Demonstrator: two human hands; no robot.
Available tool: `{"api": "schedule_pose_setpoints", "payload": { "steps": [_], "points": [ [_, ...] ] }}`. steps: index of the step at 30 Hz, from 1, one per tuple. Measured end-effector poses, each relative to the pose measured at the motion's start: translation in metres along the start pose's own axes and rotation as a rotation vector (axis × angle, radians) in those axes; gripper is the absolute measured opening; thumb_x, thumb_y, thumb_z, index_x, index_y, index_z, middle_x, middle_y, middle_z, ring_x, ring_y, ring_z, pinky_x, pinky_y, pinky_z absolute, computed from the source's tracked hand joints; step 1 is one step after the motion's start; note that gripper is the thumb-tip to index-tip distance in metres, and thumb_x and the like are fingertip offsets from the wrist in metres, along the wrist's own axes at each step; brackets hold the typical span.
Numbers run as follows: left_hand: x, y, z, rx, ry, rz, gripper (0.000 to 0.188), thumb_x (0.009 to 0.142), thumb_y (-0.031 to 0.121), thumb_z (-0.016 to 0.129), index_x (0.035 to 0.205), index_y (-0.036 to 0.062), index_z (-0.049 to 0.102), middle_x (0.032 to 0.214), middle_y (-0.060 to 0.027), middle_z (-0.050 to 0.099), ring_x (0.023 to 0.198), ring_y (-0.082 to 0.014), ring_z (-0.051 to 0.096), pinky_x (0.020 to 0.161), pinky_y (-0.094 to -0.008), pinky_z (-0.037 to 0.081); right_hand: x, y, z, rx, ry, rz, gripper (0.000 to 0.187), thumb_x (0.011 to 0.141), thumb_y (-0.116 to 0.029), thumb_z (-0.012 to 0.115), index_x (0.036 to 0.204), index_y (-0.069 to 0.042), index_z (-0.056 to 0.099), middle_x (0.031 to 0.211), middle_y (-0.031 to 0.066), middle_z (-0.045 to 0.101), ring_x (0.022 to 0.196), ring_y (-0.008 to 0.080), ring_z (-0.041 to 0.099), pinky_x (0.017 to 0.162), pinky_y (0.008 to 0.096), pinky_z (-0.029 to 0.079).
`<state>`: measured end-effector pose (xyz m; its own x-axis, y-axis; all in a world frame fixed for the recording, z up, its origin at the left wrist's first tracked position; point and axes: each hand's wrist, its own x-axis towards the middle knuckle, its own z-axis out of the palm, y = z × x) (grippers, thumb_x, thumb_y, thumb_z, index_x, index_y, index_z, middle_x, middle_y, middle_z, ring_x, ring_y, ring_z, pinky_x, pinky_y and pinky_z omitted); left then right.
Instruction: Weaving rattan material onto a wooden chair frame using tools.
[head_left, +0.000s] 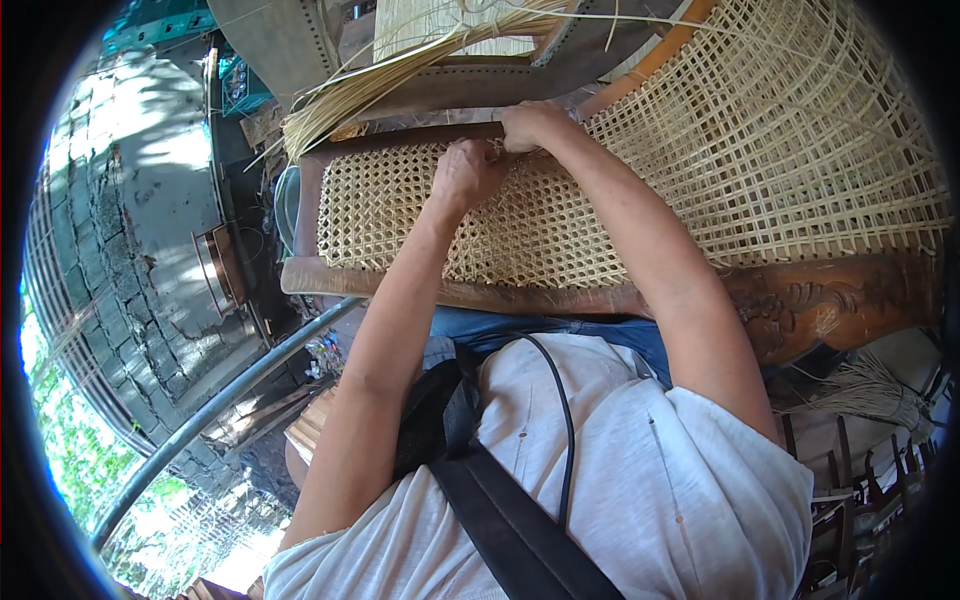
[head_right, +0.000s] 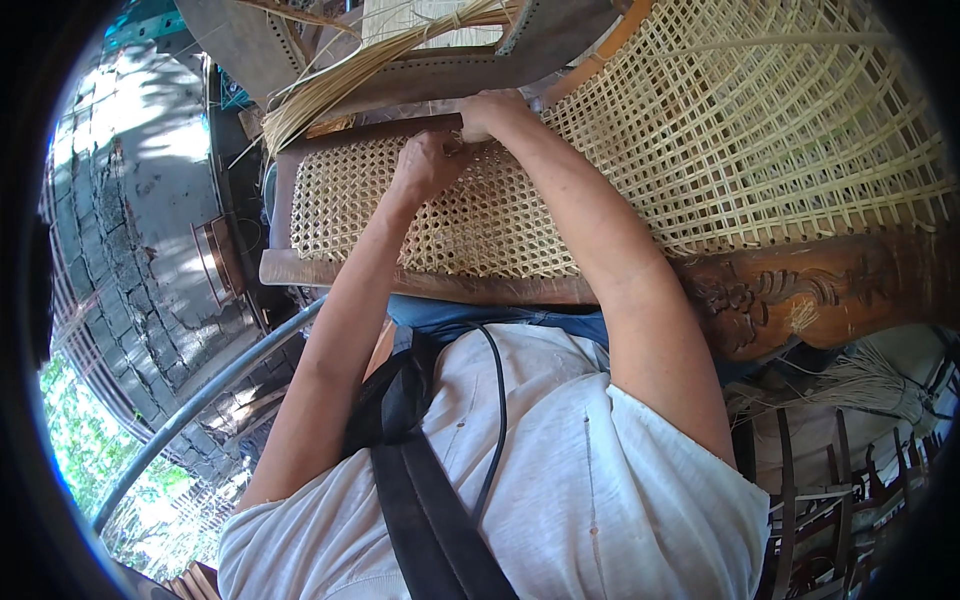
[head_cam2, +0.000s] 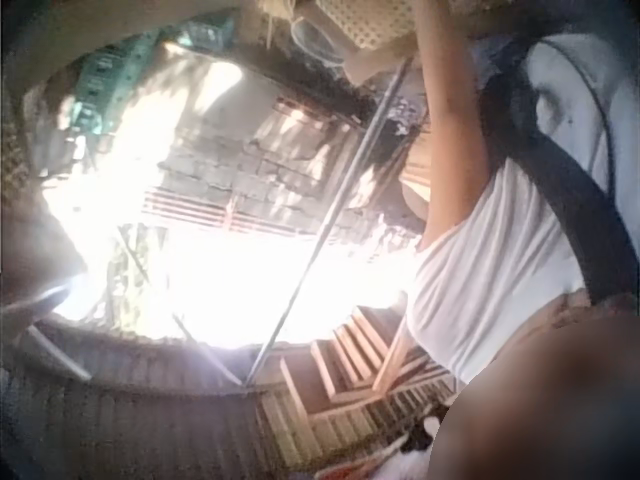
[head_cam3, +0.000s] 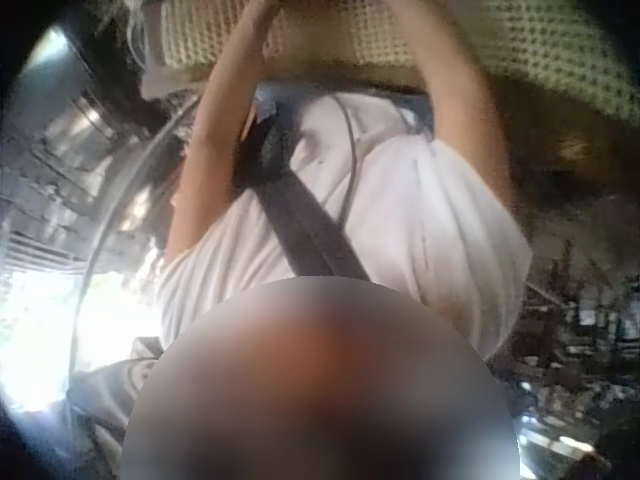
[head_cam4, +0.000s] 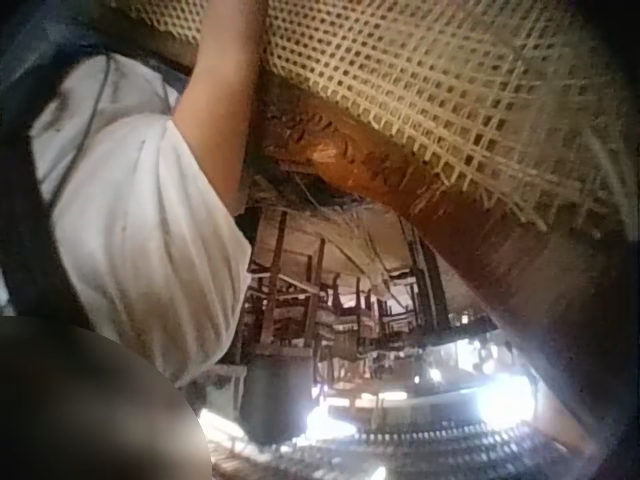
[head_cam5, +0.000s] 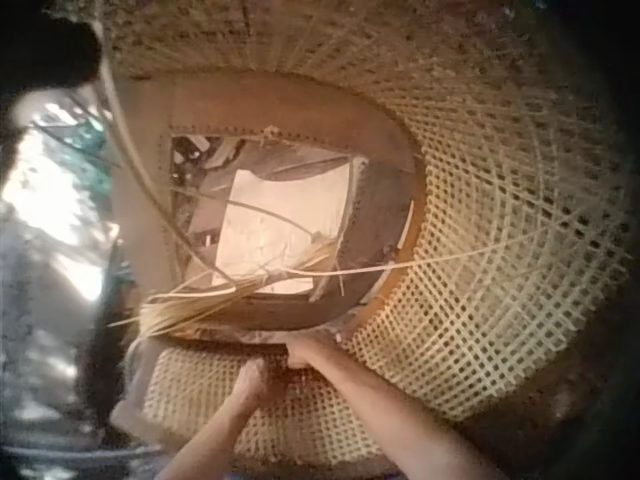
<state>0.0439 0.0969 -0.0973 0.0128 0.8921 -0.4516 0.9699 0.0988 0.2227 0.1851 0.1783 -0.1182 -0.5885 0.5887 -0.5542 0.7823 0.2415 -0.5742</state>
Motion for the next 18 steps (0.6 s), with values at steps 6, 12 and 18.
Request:
{"api": "schedule_pose_setpoints", "payload": {
  "steps": [6, 12, 18],
  "points": [
    [-0.007, 0.0, 0.02, -0.017, 0.178, -0.091, 0.034, 0.081, 0.035, 0.072, 0.081, 0.0017, 0.072, 0.079, -0.025, 0.068, 0.08, -0.0406, 0.068, 0.075, -0.0475, 0.054, 0.003, 0.006, 0.012, -0.027, 0.134, -0.025, 0.039, 0.076, -0.026, 0.07, 0.108, -0.004, 0.072, 0.113, 0.0176, 0.07, 0.109, 0.0296, 0.067, 0.091, 0.041, 0.053],
    [-0.007, 0.007, 0.015, -0.1, 0.1, -0.039, 0.021, 0.081, 0.021, 0.067, 0.082, 0.0002, 0.071, 0.085, -0.0253, 0.069, 0.084, -0.0413, 0.068, 0.077, -0.0473, 0.055, -0.018, 0.042, -0.018, 0.006, 0.317, 0.105, 0.035, 0.077, -0.034, 0.071, 0.096, -0.005, 0.076, 0.097, 0.0167, 0.073, 0.096, 0.0303, 0.07, 0.086, 0.0413, 0.055],
    [0.025, 0.007, 0.022, -0.837, 0.151, -0.188, 0.024, 0.085, 0.022, 0.069, 0.091, -0.0007, 0.073, 0.074, -0.0156, 0.068, 0.066, -0.0222, 0.065, 0.064, -0.0365, 0.051, -0.027, 0.045, -0.023, 0.111, 0.386, 0.127, 0.044, 0.075, -0.046, 0.075, 0.092, -0.006, 0.075, 0.094, 0.0177, 0.073, 0.093, 0.0345, 0.07, 0.084, 0.0446, 0.054]
  ]
}}
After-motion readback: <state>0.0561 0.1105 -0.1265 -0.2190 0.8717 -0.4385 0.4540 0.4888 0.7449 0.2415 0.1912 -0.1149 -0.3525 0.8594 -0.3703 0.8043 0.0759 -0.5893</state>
